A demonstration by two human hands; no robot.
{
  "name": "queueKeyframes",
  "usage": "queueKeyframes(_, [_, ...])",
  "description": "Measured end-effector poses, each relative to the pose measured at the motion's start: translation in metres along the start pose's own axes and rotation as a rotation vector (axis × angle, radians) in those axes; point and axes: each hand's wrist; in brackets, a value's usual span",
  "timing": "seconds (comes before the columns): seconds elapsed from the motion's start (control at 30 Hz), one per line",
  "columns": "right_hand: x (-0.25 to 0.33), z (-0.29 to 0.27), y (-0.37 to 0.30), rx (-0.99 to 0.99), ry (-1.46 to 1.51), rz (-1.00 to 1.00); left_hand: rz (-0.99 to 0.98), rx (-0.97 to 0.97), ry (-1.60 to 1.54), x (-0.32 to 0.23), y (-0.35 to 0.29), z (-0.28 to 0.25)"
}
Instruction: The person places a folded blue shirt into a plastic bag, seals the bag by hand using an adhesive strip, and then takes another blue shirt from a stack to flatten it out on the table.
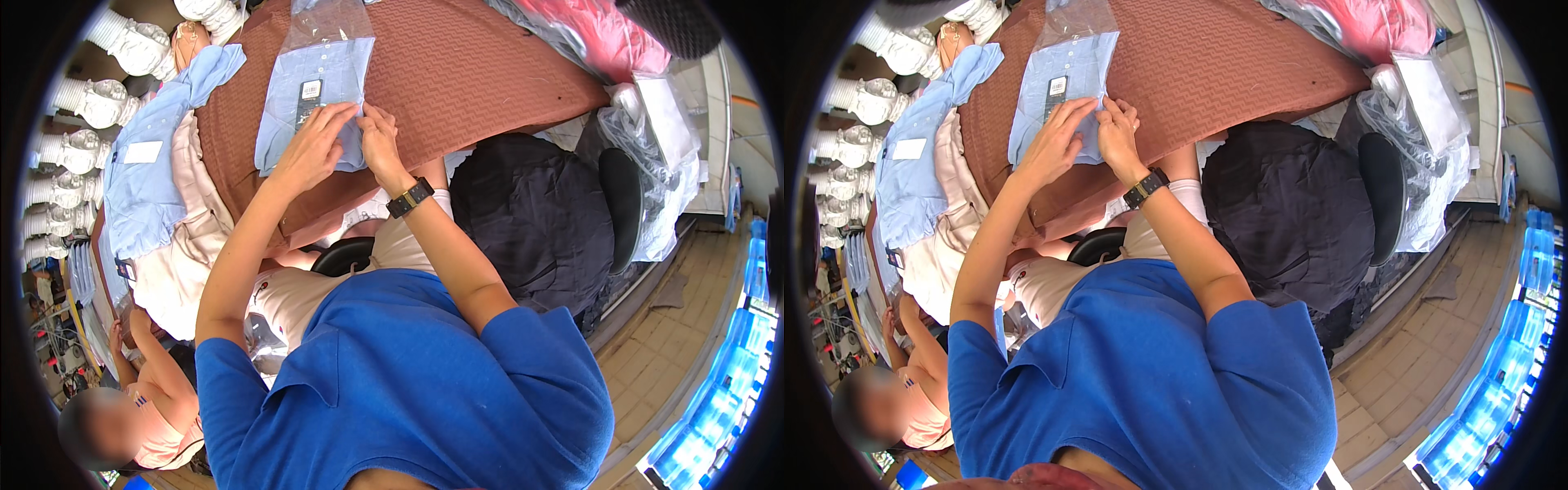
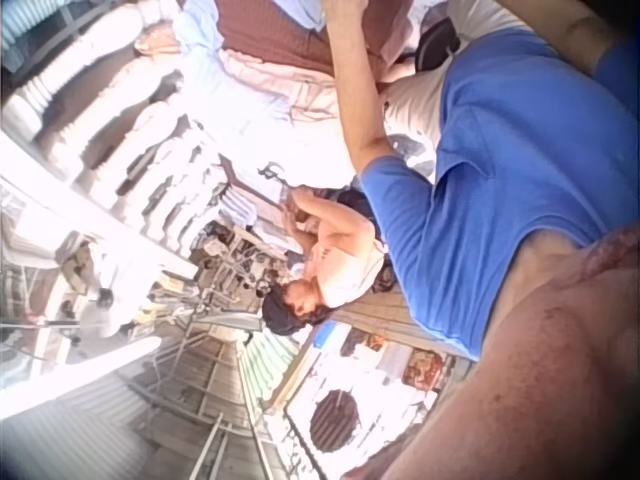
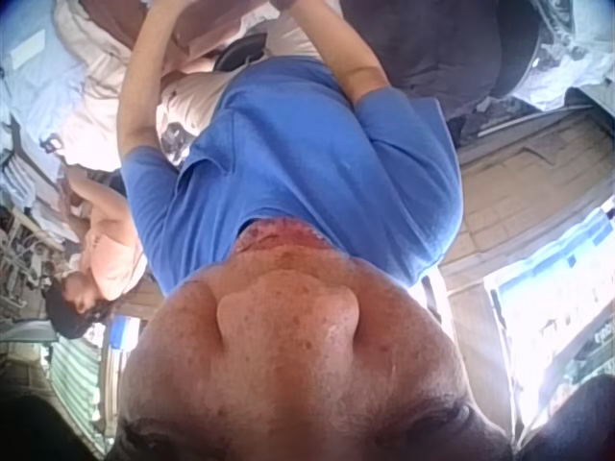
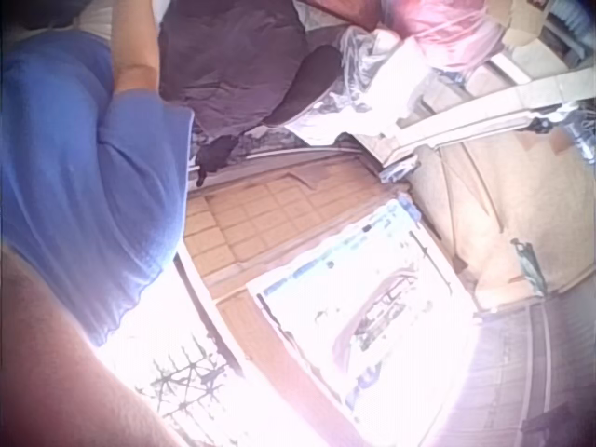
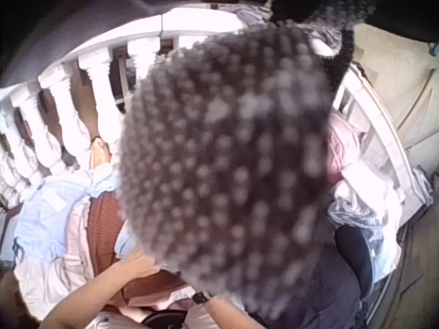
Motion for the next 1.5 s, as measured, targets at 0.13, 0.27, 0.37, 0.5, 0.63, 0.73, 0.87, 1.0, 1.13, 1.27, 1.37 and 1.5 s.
queueKeyframes(0.13, [-0.003,-0.007,0.006,0.047,0.159,0.017,-0.018,0.099,0.061,-0.009,0.001,-0.007])
queueKeyframes(0.27, [0.004,-0.008,0.002,0.057,0.264,-0.040,-0.052,0.127,0.108,-0.014,-0.009,-0.002])
queueKeyframes(0.37, [0.016,-0.006,-0.003,0.043,0.427,0.002,-0.053,0.098,0.230,-0.003,-0.012,0.014])
queueKeyframes(0.5, [-0.018,-0.016,0.020,0.087,0.643,0.061,-0.015,0.052,0.236,-0.011,-0.004,0.019])
queueKeyframes(0.63, [-0.004,-0.013,0.009,0.168,0.796,0.041,-0.014,0.021,0.294,-0.008,-0.011,0.027])
queueKeyframes(0.73, [0.006,-0.014,0.004,0.183,0.800,0.024,-0.014,-0.018,0.401,0.001,-0.011,0.039])
queueKeyframes(0.87, [0.012,-0.013,0.000,0.122,0.784,0.073,0.000,-0.071,0.483,0.004,-0.010,0.046])
queueKeyframes(1.0, [-0.004,-0.016,0.010,0.260,0.696,0.046,0.018,-0.134,0.598,0.013,-0.010,0.050])
queueKeyframes(1.13, [-0.008,-0.001,0.024,0.082,0.657,-0.017,0.048,-0.262,0.334,0.005,0.000,0.030])
queueKeyframes(1.27, [0.024,0.011,-0.001,0.344,0.923,-0.062,0.109,-0.382,0.067,0.011,-0.004,0.013])
queueKeyframes(1.37, [0.028,0.030,-0.006,0.234,0.957,-0.137,0.106,-0.423,-0.070,0.008,-0.002,0.011])
queueKeyframes(1.5, [0.022,0.031,0.001,0.260,1.017,-0.153,0.112,-0.407,-0.055,0.003,-0.002,0.002])
Point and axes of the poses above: each hand's wrist, its own y-axis towards the middle knuckle, its own z-axis out of the palm, x = y × z, and after that the axes turned 13 degrees about x, right-handed
